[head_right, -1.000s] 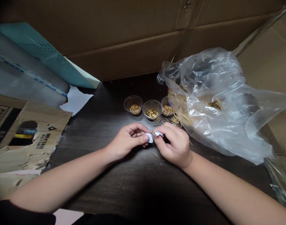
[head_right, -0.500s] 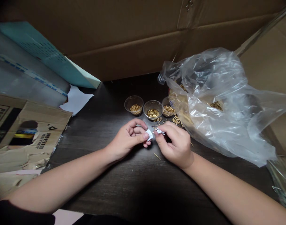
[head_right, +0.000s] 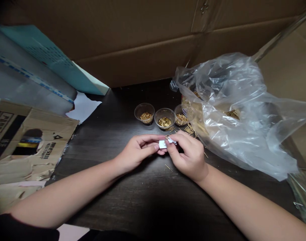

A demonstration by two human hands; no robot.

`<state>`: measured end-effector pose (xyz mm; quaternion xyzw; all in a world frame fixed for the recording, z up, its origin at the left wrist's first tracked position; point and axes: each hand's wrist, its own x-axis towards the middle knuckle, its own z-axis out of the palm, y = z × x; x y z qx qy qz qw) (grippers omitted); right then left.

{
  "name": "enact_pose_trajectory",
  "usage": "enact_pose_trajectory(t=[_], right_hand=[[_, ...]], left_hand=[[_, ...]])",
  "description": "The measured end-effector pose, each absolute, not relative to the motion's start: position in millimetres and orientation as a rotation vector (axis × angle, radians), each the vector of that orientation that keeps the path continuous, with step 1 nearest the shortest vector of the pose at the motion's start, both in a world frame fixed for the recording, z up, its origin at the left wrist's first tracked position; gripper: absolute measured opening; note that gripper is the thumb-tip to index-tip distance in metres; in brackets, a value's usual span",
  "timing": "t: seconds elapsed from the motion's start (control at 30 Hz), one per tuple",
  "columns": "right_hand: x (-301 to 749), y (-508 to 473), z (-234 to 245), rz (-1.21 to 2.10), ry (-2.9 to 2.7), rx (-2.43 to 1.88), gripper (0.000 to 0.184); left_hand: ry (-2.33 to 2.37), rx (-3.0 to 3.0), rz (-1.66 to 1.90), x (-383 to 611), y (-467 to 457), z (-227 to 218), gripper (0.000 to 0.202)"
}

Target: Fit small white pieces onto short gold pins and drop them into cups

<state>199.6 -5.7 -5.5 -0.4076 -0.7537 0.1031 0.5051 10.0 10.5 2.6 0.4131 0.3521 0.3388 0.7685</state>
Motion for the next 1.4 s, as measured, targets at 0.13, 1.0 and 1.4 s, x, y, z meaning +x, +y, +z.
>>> enact_pose_trajectory(t=[0.13, 1.0, 1.4], right_hand=[[199, -4, -8, 0.284, -1.839, -0.997, 0.007], [199, -6, -3, 0.347, -1.898, -0.908, 0.010], [200, -8, -6, 0.347, -1.905, -0.919, 0.013]], left_hand=[[0.753, 0.870, 0.757, 12, 10, 2, 0.034], [0.931, 1.950, 0.977, 4, 3, 3, 0.014], [0.912, 2.044, 1.034, 3, 2, 4, 0.011]])
